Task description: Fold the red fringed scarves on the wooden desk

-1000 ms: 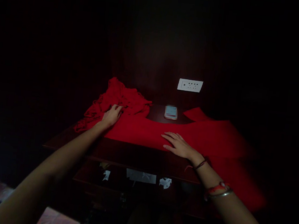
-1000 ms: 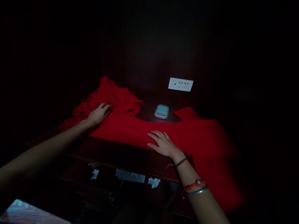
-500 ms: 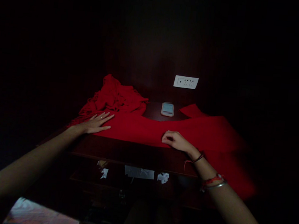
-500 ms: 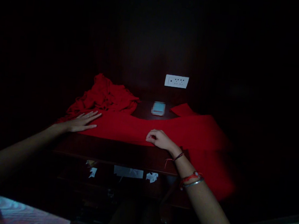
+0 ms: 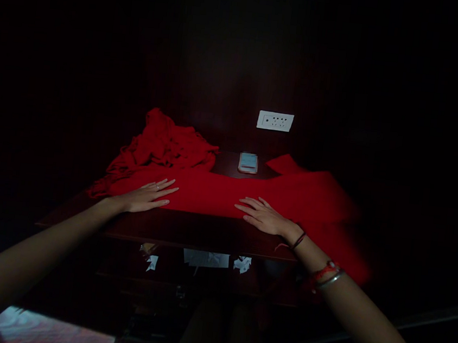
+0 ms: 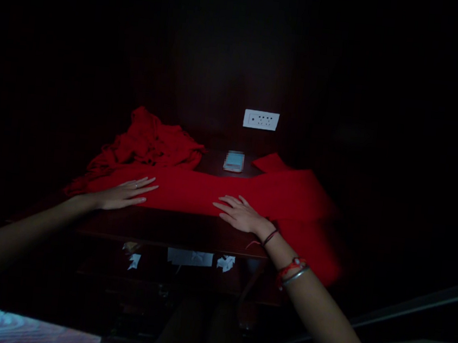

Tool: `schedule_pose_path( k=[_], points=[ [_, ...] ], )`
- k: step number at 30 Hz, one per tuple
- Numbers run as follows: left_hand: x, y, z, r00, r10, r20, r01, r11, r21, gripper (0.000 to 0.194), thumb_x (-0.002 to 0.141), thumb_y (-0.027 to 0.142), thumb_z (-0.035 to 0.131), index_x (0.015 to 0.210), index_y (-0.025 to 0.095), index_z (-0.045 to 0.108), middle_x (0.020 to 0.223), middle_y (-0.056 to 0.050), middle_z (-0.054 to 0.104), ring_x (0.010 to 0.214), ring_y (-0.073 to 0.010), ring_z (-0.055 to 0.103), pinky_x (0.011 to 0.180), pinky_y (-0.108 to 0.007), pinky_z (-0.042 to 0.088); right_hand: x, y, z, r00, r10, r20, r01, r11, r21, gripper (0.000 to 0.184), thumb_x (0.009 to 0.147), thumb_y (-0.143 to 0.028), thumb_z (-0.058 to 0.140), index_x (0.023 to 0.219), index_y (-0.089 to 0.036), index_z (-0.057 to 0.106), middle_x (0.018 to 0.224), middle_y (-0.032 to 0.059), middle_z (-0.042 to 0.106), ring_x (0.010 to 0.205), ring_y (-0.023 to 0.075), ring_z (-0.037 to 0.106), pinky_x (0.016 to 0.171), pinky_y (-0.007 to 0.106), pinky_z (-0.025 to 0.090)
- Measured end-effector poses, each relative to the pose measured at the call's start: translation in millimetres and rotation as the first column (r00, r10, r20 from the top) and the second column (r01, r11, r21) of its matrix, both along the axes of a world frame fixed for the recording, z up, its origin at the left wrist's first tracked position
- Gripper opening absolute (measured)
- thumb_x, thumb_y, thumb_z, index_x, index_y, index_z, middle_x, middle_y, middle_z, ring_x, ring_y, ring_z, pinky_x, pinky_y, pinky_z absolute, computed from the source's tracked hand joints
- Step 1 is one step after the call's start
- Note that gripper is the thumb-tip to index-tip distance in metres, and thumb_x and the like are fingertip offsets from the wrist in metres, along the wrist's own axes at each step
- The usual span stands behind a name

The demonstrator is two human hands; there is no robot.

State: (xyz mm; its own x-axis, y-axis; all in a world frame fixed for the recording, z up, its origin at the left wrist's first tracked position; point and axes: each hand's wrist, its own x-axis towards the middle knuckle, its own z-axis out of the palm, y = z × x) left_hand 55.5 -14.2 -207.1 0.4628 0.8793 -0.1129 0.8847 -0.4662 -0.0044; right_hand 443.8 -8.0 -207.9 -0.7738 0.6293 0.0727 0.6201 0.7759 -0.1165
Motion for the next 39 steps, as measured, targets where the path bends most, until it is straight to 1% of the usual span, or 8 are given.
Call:
schedule_pose_path(
  k=[3, 8, 10, 13, 17, 26, 32, 39],
  points=[
    [9, -2, 11.2, 1.0, 0.018, 0.009, -0.018, 1.0, 0.012, 0.052, 0.082, 0.049, 0.022, 0.129, 0.03, 0.016, 0.138, -0.001, 0.002, 0.124, -0.0257, 0.007, 0.096, -0.045, 0.014, 4, -5, 7.0, 0.999, -0.033, 0.016, 0.033, 0.999, -0.009, 0.045, 0.085, -0.044, 0.018, 0.128, -0.033, 0.021, 0.134, -0.0002, 0.024, 0.123, 0.0179, 0.015, 0.099, 0.045, 0.008],
    [71, 5, 27.3, 0.991, -0.073, 0.114, 0.038, 0.959, 0.282, 0.046, 0.083, 0.048, 0.023, 0.126, 0.032, 0.024, 0.136, -0.001, 0.016, 0.12, -0.0243, 0.019, 0.093, -0.047, 0.019, 14, -5, 9.9, 0.967, -0.253, -0.033, 0.255, 0.966, 0.049, 0.05, 0.082, -0.05, 0.016, 0.129, -0.033, 0.016, 0.137, 0.0, 0.014, 0.124, 0.0251, 0.004, 0.095, 0.054, 0.006],
    [100, 15, 22.2, 0.978, -0.156, 0.136, 0.104, 0.939, 0.327, 0.046, 0.083, 0.047, 0.024, 0.126, 0.031, 0.026, 0.137, -0.001, 0.015, 0.121, -0.0235, 0.017, 0.093, -0.045, 0.019, 16, -3, 4.3, 0.944, -0.328, 0.03, 0.328, 0.945, 0.012, 0.053, 0.08, -0.055, 0.014, 0.129, -0.033, 0.016, 0.137, 0.0013, 0.014, 0.123, 0.0285, 0.005, 0.093, 0.057, 0.006],
    [127, 31, 4.7, 0.97, -0.206, 0.127, 0.179, 0.965, 0.193, 0.048, 0.083, 0.048, 0.023, 0.128, 0.029, 0.022, 0.137, -0.002, 0.014, 0.123, -0.0227, 0.013, 0.095, -0.043, 0.018, 18, -1, -2.2, 0.926, -0.362, 0.105, 0.367, 0.93, -0.03, 0.056, 0.079, -0.057, 0.011, 0.129, -0.033, 0.016, 0.137, 0.002, 0.014, 0.123, 0.029, 0.006, 0.094, 0.054, 0.008],
    [128, 42, -11.0, 0.974, -0.203, 0.106, 0.199, 0.979, 0.045, 0.05, 0.083, 0.047, 0.022, 0.129, 0.027, 0.018, 0.136, -0.004, 0.014, 0.123, -0.0202, 0.012, 0.097, -0.039, 0.015, 28, -1, 2.4, 0.889, -0.422, 0.178, 0.427, 0.904, 0.012, 0.058, 0.079, -0.057, 0.013, 0.13, -0.03, 0.016, 0.136, 0.0034, 0.014, 0.123, 0.0277, 0.005, 0.096, 0.05, 0.006],
    [120, 36, -10.9, 0.951, -0.254, 0.175, 0.234, 0.964, 0.131, 0.048, 0.083, 0.046, 0.023, 0.127, 0.028, 0.024, 0.135, -0.002, 0.018, 0.123, -0.0187, 0.012, 0.098, -0.039, 0.014, 99, -3, 23.3, 0.699, -0.699, 0.153, 0.674, 0.715, 0.184, 0.064, 0.079, -0.056, 0.016, 0.13, -0.018, 0.022, 0.136, 0.0087, 0.013, 0.123, 0.0296, 0.004, 0.094, 0.054, 0.009],
    [92, 36, 6.0, 0.953, -0.146, 0.266, 0.013, 0.896, 0.445, 0.043, 0.083, 0.041, 0.027, 0.123, 0.024, 0.033, 0.134, -0.003, 0.023, 0.123, -0.0183, 0.015, 0.099, -0.038, 0.014, 16, 4, 29.3, 0.902, -0.432, 0.001, 0.426, 0.89, 0.162, 0.068, 0.077, -0.06, 0.012, 0.13, -0.018, 0.019, 0.137, 0.0082, 0.012, 0.124, 0.0259, 0.002, 0.097, 0.048, 0.009],
    [-25, 45, 20.2, 0.928, 0.303, 0.218, -0.369, 0.833, 0.412, 0.039, 0.08, 0.039, 0.031, 0.109, 0.019, 0.047, 0.114, -0.008, 0.047, 0.107, -0.0205, 0.041, 0.087, -0.035, 0.032, -96, 57, 23.6, 0.971, -0.23, -0.058, 0.232, 0.972, 0.026, 0.062, 0.079, -0.054, 0.023, 0.129, -0.016, 0.024, 0.133, 0.0114, 0.023, 0.122, 0.0266, 0.014, 0.095, 0.045, 0.016]
  ],
)
